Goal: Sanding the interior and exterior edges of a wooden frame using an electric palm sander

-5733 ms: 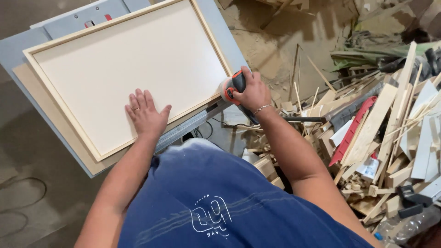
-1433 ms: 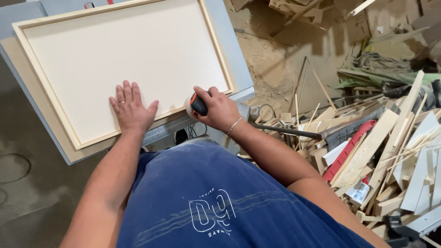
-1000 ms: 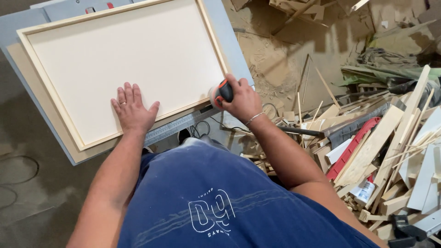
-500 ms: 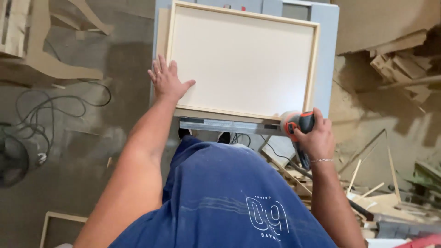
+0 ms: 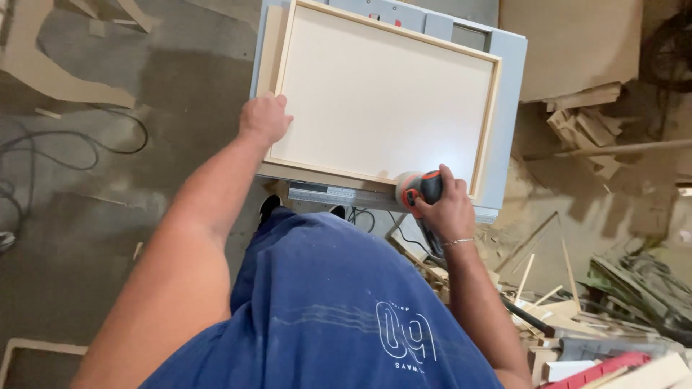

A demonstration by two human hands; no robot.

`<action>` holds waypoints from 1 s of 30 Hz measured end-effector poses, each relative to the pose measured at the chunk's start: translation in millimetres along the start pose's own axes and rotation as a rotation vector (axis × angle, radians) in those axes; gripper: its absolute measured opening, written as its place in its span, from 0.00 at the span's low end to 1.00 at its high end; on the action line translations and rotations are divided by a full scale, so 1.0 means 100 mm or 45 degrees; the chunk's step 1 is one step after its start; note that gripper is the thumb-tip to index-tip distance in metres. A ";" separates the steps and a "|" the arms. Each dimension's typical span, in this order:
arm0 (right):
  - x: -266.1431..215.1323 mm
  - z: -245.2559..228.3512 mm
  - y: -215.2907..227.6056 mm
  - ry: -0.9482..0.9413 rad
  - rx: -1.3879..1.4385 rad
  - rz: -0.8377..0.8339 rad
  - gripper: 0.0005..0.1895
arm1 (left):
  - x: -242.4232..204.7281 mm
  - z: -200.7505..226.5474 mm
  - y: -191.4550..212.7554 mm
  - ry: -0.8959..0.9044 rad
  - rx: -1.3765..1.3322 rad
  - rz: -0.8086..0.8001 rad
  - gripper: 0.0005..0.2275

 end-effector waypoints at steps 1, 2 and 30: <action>0.01 -0.10 -0.04 0.018 0.004 -0.003 0.49 | 0.06 -0.07 -0.02 -0.036 -0.029 -0.089 0.17; -0.03 -0.18 -0.04 0.004 -0.005 0.005 0.49 | 0.05 -0.09 0.02 -0.052 -0.040 -0.088 0.17; -0.39 -2.63 -0.67 0.257 -0.070 -0.041 0.47 | 0.16 -0.45 -0.15 -0.456 -0.178 -0.344 0.19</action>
Point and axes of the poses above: each hand's wrist, its own x-axis towards the middle knuckle, its own y-axis out of the back of the hand, z = x × y, the point moved 7 cm from there along x, towards the middle knuckle, and after that the axes turned 12 degrees about -z, right-handed, at the moved point
